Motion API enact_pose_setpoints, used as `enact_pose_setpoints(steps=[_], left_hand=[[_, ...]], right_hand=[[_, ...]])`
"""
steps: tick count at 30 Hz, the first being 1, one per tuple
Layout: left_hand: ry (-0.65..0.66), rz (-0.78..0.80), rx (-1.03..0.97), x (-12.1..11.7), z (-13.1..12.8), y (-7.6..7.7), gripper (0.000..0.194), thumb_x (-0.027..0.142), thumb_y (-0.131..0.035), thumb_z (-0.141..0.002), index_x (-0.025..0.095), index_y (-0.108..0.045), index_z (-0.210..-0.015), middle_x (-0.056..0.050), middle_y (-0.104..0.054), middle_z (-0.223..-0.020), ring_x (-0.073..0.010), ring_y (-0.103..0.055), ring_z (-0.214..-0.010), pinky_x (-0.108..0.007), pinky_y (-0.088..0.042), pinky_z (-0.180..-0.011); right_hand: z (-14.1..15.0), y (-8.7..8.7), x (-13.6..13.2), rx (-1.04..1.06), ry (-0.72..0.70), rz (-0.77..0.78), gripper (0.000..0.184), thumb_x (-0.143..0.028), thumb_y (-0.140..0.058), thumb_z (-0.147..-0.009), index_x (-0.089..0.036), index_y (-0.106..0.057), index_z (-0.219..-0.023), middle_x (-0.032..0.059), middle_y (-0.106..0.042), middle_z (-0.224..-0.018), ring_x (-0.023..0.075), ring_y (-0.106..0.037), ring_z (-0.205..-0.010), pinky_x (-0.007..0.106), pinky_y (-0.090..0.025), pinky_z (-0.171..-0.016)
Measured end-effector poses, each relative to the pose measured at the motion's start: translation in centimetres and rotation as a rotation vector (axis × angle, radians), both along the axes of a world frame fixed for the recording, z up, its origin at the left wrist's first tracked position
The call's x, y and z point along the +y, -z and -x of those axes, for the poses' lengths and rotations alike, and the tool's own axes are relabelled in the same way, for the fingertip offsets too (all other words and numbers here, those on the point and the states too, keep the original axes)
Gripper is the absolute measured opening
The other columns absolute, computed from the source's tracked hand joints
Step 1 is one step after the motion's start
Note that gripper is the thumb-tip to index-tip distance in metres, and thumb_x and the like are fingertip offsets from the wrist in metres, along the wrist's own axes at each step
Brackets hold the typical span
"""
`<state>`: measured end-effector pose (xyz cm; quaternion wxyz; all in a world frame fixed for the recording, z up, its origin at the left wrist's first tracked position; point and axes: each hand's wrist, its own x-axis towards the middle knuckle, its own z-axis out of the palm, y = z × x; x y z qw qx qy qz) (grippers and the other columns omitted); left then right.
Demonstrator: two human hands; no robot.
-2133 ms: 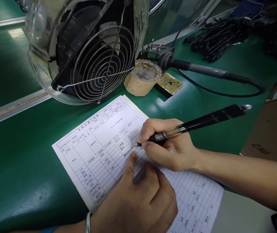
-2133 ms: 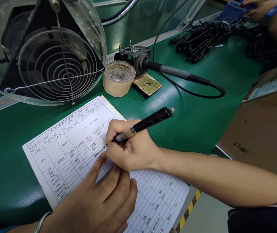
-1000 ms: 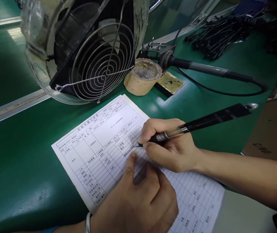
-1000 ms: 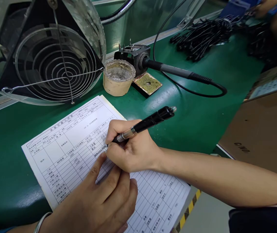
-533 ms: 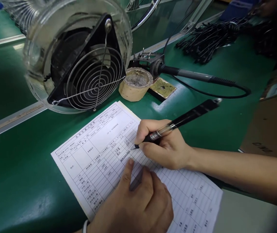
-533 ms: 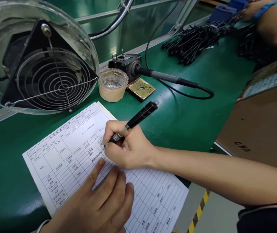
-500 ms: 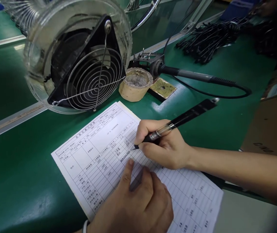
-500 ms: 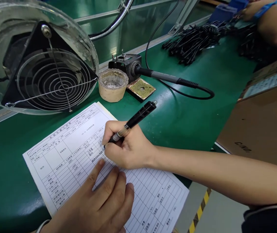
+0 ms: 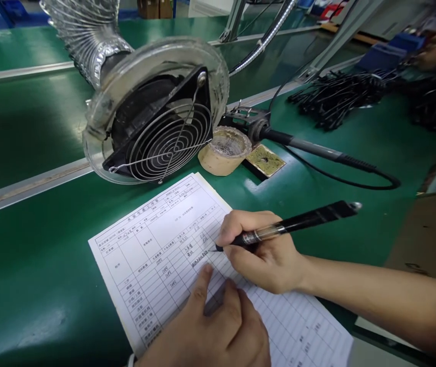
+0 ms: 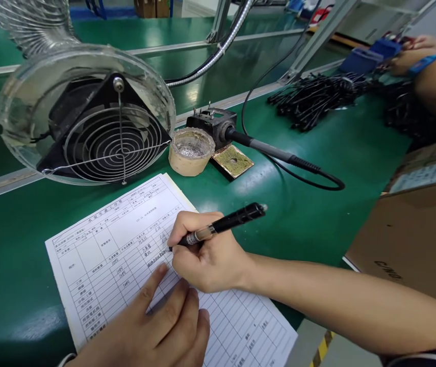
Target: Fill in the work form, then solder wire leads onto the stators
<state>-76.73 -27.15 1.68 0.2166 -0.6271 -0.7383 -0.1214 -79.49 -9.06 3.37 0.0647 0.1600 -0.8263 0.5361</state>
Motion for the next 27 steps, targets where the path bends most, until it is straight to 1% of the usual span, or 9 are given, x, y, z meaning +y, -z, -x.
enact_pose_setpoints(steps=[2,6,14,21,27], left_hand=[[0.004,0.01,-0.011,-0.03,-0.02,0.02,0.019,0.023,-0.049,-0.093,0.017,-0.065,-0.102,-0.004,-0.067,-0.1,-0.0233,-0.059,-0.099,-0.047,-0.051,-0.089],[0.011,0.028,-0.029,-0.08,0.01,0.07,0.019,0.023,-0.052,-0.092,0.017,-0.065,-0.105,-0.004,-0.066,-0.103,-0.0245,-0.059,-0.103,-0.049,-0.051,-0.091],[0.025,0.035,-0.031,-0.2,-0.08,0.04,0.018,0.02,-0.051,-0.092,0.016,-0.064,-0.104,-0.004,-0.066,-0.103,-0.0246,-0.061,-0.1,-0.048,-0.054,-0.088],[0.021,0.026,-0.045,0.03,-0.01,-0.11,0.019,0.019,-0.05,-0.092,0.016,-0.065,-0.103,-0.003,-0.067,-0.099,-0.0237,-0.062,-0.098,-0.048,-0.056,-0.086],[0.018,0.027,-0.045,-0.04,0.02,-0.04,0.02,0.021,-0.05,-0.093,0.018,-0.066,-0.103,-0.002,-0.068,-0.1,-0.0243,-0.062,-0.101,-0.048,-0.057,-0.087]], right_hand=[[-0.07,0.1,-0.15,0.022,0.02,-0.011,0.011,-0.007,-0.05,-0.066,-0.018,-0.053,-0.069,-0.0037,-0.051,-0.052,0.0072,-0.04,-0.042,0.02,-0.031,-0.039],[-0.12,0.14,-0.28,0.031,0.004,-0.035,0.012,-0.007,-0.049,-0.066,-0.018,-0.054,-0.068,-0.002,-0.054,-0.053,0.0079,-0.043,-0.042,0.021,-0.032,-0.039],[-0.12,0.01,-0.29,0.056,0.0,-0.063,0.012,-0.007,-0.049,-0.068,-0.017,-0.054,-0.069,-0.0007,-0.056,-0.054,0.0086,-0.046,-0.042,0.021,-0.033,-0.039],[-0.11,-0.04,-0.33,0.059,-0.012,-0.06,0.012,-0.006,-0.048,-0.069,-0.017,-0.054,-0.07,0.0005,-0.057,-0.056,0.0088,-0.046,-0.042,0.022,-0.033,-0.039],[-0.28,0.17,-0.18,0.048,0.008,-0.048,0.013,-0.006,-0.048,-0.068,-0.018,-0.053,-0.07,0.0006,-0.058,-0.057,0.0106,-0.05,-0.044,0.022,-0.033,-0.038]])
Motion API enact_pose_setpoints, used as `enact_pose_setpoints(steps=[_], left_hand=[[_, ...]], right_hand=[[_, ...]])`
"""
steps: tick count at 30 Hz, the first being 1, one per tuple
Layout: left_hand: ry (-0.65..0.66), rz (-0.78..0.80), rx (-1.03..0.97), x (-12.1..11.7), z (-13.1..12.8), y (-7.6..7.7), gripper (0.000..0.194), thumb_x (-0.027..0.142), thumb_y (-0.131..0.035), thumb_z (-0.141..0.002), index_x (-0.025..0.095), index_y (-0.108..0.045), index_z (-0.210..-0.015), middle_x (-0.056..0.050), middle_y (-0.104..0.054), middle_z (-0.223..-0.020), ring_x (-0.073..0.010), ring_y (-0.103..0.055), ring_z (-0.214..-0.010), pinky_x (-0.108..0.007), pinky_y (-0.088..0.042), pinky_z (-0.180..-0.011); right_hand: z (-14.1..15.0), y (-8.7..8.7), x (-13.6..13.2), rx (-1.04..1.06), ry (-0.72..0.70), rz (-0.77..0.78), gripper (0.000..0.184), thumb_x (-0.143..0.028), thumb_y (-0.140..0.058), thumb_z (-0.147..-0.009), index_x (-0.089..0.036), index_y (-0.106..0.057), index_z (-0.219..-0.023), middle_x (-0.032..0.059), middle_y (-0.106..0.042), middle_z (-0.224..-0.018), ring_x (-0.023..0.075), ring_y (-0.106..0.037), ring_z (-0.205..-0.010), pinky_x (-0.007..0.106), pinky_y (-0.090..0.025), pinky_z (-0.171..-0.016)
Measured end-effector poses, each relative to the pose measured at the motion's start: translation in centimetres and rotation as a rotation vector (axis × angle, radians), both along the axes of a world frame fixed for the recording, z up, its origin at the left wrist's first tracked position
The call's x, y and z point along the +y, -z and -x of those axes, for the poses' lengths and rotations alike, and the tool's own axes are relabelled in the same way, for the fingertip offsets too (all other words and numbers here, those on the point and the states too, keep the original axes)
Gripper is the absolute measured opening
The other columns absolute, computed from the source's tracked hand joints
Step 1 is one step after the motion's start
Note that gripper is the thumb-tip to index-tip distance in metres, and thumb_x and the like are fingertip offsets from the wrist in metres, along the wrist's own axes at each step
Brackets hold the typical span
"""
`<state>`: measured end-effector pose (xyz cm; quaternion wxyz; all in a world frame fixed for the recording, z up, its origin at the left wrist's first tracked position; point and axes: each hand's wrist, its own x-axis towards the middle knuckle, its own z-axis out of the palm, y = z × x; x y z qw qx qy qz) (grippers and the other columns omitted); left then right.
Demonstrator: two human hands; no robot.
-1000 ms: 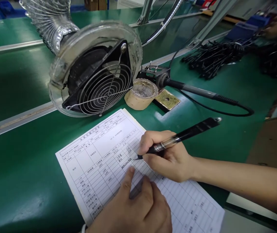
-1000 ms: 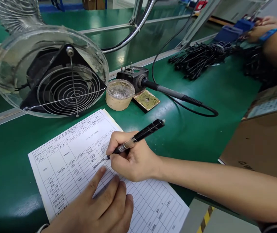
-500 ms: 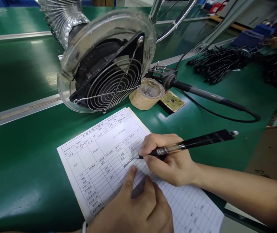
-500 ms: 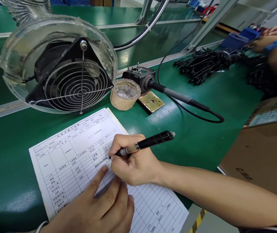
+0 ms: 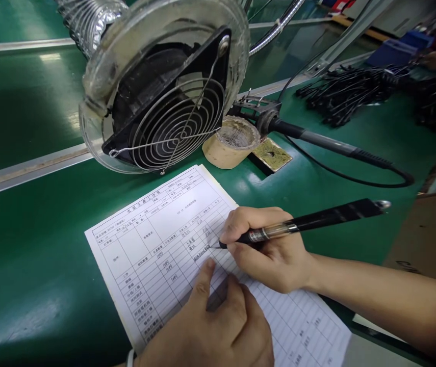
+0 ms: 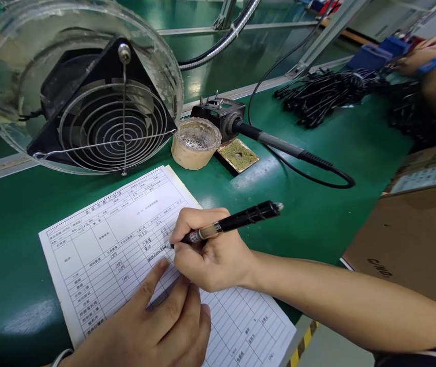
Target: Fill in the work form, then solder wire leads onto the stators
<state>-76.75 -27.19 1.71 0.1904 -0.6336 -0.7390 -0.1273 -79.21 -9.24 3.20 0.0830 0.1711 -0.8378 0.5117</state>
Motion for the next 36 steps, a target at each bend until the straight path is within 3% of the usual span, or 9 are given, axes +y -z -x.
enact_pose_setpoints(steps=[7,17,36], left_hand=[[0.013,0.021,0.016,-0.16,-0.01,-0.09,0.022,0.024,-0.05,-0.093,0.017,-0.066,-0.106,-0.005,-0.067,-0.104,-0.0251,-0.062,-0.101,-0.048,-0.056,-0.087],[0.009,0.021,0.021,-0.11,-0.06,-0.06,0.021,0.022,-0.051,-0.092,0.018,-0.066,-0.106,-0.004,-0.067,-0.104,-0.0247,-0.061,-0.101,-0.049,-0.055,-0.088],[0.008,0.073,0.08,-0.24,0.06,-0.32,0.026,0.025,-0.047,-0.092,0.016,-0.066,-0.109,-0.006,-0.066,-0.107,-0.0255,-0.059,-0.103,-0.047,-0.051,-0.091]], right_hand=[[0.16,-0.21,-0.02,-0.002,-0.009,0.005,0.011,-0.006,-0.047,-0.068,-0.016,-0.054,-0.068,-0.0004,-0.055,-0.054,0.0065,-0.041,-0.042,0.02,-0.032,-0.039],[0.31,-0.25,-0.15,0.009,-0.007,0.023,0.01,-0.006,-0.048,-0.068,-0.014,-0.055,-0.067,-0.0018,-0.052,-0.052,0.0041,-0.038,-0.043,0.017,-0.032,-0.04],[0.1,-0.88,0.21,-0.066,0.075,0.081,0.008,-0.012,-0.049,-0.072,-0.018,-0.054,-0.071,-0.0023,-0.053,-0.054,0.0086,-0.044,-0.044,0.021,-0.034,-0.038]])
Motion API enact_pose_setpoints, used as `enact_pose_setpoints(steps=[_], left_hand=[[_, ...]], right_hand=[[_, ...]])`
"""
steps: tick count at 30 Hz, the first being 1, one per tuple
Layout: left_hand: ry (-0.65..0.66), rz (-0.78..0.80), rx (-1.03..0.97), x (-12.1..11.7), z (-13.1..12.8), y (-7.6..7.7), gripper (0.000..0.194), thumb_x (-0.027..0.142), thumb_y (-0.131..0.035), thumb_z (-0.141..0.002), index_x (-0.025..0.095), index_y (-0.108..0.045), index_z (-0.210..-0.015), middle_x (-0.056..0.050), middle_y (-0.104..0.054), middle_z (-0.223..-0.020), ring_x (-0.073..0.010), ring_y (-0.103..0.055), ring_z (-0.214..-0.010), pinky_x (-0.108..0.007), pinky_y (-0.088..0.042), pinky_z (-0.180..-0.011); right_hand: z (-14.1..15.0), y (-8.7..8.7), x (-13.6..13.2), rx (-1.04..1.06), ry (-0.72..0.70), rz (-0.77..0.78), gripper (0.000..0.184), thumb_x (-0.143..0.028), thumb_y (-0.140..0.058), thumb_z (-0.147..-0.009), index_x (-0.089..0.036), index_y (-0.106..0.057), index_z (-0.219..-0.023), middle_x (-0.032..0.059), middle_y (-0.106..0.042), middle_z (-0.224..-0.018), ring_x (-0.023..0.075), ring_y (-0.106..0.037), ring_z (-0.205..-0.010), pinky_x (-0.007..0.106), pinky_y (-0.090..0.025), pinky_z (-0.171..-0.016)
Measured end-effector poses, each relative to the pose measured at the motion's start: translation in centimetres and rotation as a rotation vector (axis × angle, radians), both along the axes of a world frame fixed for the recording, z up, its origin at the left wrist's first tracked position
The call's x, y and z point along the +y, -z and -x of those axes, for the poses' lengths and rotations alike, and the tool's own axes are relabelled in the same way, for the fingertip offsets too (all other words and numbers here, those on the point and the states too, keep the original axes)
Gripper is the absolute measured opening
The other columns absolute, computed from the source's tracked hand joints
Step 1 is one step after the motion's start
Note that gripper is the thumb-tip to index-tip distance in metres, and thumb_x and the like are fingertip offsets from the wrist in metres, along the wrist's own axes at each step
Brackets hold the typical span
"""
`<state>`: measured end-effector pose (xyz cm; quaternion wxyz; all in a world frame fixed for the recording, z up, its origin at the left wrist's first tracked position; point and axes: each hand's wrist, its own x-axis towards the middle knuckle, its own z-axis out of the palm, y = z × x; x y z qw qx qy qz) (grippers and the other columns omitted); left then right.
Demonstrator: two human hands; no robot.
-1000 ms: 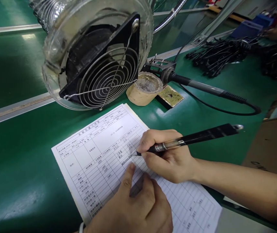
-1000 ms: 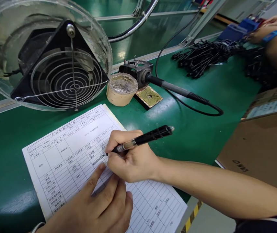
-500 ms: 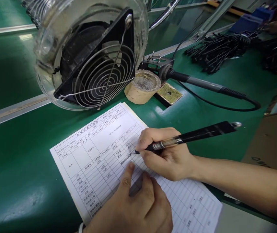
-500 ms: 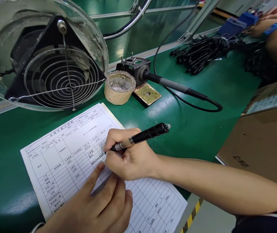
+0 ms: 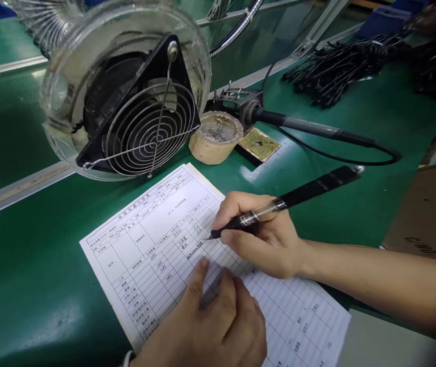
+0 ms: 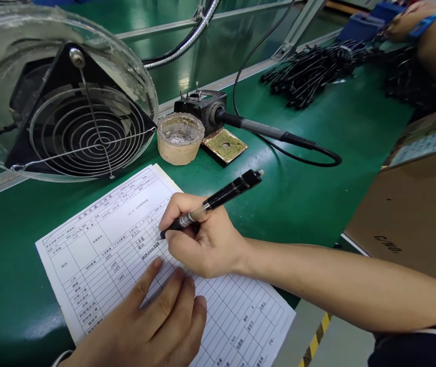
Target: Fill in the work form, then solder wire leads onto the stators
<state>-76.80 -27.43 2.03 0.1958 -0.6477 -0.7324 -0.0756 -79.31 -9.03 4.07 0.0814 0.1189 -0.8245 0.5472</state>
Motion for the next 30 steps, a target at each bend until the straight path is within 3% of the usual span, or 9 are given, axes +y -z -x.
enact_pose_setpoints(steps=[7,19,25,30], left_hand=[[0.02,0.044,0.018,-0.24,0.01,-0.32,0.034,0.035,-0.044,-0.094,0.014,-0.064,-0.113,-0.007,-0.066,-0.108,-0.0271,-0.059,-0.103,-0.047,-0.049,-0.091],[-0.008,0.038,0.0,-0.33,-0.35,-0.44,0.035,0.035,-0.043,-0.095,0.015,-0.066,-0.114,-0.005,-0.068,-0.108,-0.027,-0.061,-0.103,-0.047,-0.048,-0.091],[-0.002,0.042,-0.013,-0.41,-0.47,-0.49,0.035,0.033,-0.043,-0.095,0.015,-0.065,-0.115,-0.006,-0.067,-0.11,-0.0281,-0.061,-0.105,-0.047,-0.05,-0.089],[0.012,0.049,-0.041,-0.65,-0.48,-0.26,0.036,0.035,-0.044,-0.095,0.014,-0.063,-0.118,-0.009,-0.065,-0.115,-0.0305,-0.06,-0.109,-0.05,-0.049,-0.092]], right_hand=[[0.24,-0.24,0.0,0.005,0.077,0.05,0.009,-0.016,-0.055,-0.075,-0.018,-0.055,-0.066,-0.0019,-0.054,-0.053,0.0093,-0.048,-0.047,0.02,-0.036,-0.039],[0.36,0.25,0.31,-0.018,-0.037,0.025,0.01,-0.013,-0.049,-0.07,-0.015,-0.059,-0.069,0.0006,-0.058,-0.056,0.0106,-0.051,-0.048,0.021,-0.039,-0.041],[0.54,0.45,0.46,0.001,0.012,-0.033,0.01,-0.01,-0.048,-0.066,-0.016,-0.056,-0.065,-0.0016,-0.055,-0.054,0.008,-0.046,-0.047,0.019,-0.036,-0.041],[0.54,0.52,0.59,0.033,-0.038,-0.05,0.011,-0.008,-0.048,-0.065,-0.017,-0.054,-0.063,-0.0021,-0.054,-0.054,0.0075,-0.045,-0.047,0.019,-0.036,-0.041]])
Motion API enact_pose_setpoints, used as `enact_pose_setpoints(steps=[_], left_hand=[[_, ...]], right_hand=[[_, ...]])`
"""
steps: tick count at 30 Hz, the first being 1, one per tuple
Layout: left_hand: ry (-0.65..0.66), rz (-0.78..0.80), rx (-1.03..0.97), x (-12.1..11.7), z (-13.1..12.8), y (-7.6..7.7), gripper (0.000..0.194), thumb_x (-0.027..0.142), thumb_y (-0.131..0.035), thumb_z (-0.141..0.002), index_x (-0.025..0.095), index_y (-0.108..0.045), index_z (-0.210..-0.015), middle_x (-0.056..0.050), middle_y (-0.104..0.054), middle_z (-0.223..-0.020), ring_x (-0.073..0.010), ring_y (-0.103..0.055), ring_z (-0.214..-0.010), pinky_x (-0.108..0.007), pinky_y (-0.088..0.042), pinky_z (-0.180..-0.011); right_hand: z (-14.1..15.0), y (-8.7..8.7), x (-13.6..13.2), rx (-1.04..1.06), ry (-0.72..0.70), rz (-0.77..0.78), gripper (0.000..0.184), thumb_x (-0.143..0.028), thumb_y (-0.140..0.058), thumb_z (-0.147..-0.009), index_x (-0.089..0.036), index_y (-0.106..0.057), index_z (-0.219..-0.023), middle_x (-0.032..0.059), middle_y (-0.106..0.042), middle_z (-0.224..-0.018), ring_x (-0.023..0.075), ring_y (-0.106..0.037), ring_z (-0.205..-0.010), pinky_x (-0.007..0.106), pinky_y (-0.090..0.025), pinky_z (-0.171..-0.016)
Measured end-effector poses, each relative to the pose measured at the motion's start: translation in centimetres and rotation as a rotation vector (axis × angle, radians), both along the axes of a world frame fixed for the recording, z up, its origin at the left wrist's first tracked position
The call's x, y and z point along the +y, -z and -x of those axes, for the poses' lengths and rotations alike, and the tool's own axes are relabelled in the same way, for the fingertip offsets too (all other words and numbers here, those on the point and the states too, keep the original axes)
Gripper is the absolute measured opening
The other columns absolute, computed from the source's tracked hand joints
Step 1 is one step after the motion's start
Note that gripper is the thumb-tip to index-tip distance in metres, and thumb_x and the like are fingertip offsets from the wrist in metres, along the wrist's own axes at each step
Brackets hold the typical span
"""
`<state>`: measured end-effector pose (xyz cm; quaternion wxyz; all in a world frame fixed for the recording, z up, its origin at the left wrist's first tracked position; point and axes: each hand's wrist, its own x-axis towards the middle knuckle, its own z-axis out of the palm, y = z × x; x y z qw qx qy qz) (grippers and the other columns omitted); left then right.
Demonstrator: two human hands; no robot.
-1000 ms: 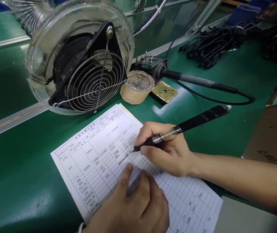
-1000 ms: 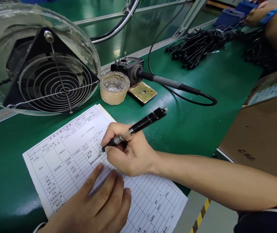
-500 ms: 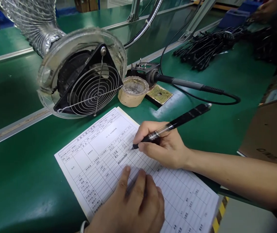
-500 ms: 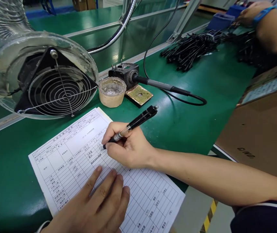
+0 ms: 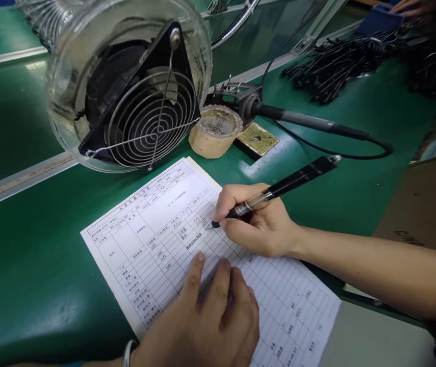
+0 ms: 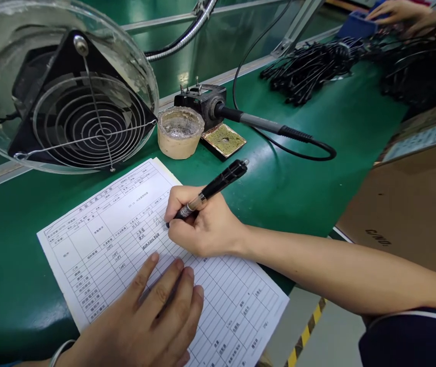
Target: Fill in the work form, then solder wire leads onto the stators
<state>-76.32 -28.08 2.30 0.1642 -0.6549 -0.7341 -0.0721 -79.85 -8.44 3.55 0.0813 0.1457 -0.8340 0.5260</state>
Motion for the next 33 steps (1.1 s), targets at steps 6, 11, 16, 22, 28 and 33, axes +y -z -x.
enact_pose_setpoints(steps=[6,11,16,22,28,33], left_hand=[[0.005,0.009,-0.009,0.0,-0.07,-0.05,0.038,0.035,-0.044,-0.095,0.012,-0.062,-0.119,-0.011,-0.064,-0.117,-0.0313,-0.059,-0.11,-0.051,-0.047,-0.093],[0.003,-0.018,-0.015,0.14,-0.09,-0.15,0.036,0.035,-0.045,-0.094,0.013,-0.064,-0.116,-0.009,-0.066,-0.114,-0.0304,-0.06,-0.108,-0.049,-0.049,-0.092],[0.005,-0.018,-0.012,0.15,-0.11,-0.1,0.037,0.035,-0.046,-0.094,0.012,-0.064,-0.117,-0.01,-0.065,-0.114,-0.031,-0.06,-0.108,-0.05,-0.049,-0.092],[0.004,0.001,-0.01,0.07,0.01,-0.16,0.038,0.036,-0.046,-0.094,0.012,-0.063,-0.118,-0.011,-0.064,-0.115,-0.0313,-0.059,-0.109,-0.05,-0.047,-0.094],[0.001,-0.017,-0.016,0.1,-0.01,-0.04,0.036,0.034,-0.046,-0.094,0.012,-0.064,-0.116,-0.01,-0.065,-0.114,-0.0306,-0.06,-0.108,-0.05,-0.048,-0.092],[0.006,-0.009,-0.016,0.12,0.01,-0.16,0.037,0.035,-0.046,-0.094,0.012,-0.063,-0.118,-0.01,-0.065,-0.115,-0.0313,-0.058,-0.11,-0.05,-0.047,-0.094]], right_hand=[[-0.09,0.03,-0.09,0.0,-0.009,0.0,0.011,-0.007,-0.049,-0.065,-0.017,-0.053,-0.064,-0.0029,-0.054,-0.054,0.0065,-0.043,-0.045,0.018,-0.034,-0.04],[-0.15,-0.04,-0.05,0.001,-0.015,-0.002,0.013,-0.005,-0.049,-0.064,-0.017,-0.053,-0.064,-0.0029,-0.055,-0.055,0.0061,-0.043,-0.045,0.018,-0.033,-0.039],[-0.24,-0.13,-0.05,-0.017,-0.023,0.004,0.013,-0.006,-0.048,-0.064,-0.018,-0.053,-0.065,-0.0031,-0.053,-0.054,0.0062,-0.042,-0.044,0.018,-0.033,-0.039],[-0.25,-0.21,-0.19,-0.017,0.014,0.02,0.012,-0.007,-0.048,-0.064,-0.019,-0.05,-0.062,-0.003,-0.052,-0.053,0.0068,-0.042,-0.044,0.02,-0.033,-0.039],[-0.28,-0.21,-0.2,-0.005,0.039,0.012,0.012,-0.008,-0.048,-0.065,-0.02,-0.05,-0.062,-0.0028,-0.052,-0.053,0.0077,-0.044,-0.046,0.02,-0.035,-0.04],[-0.31,-0.11,-0.15,0.014,0.001,0.007,0.013,-0.006,-0.047,-0.064,-0.019,-0.048,-0.062,-0.0036,-0.05,-0.053,0.0062,-0.041,-0.044,0.019,-0.032,-0.039]])
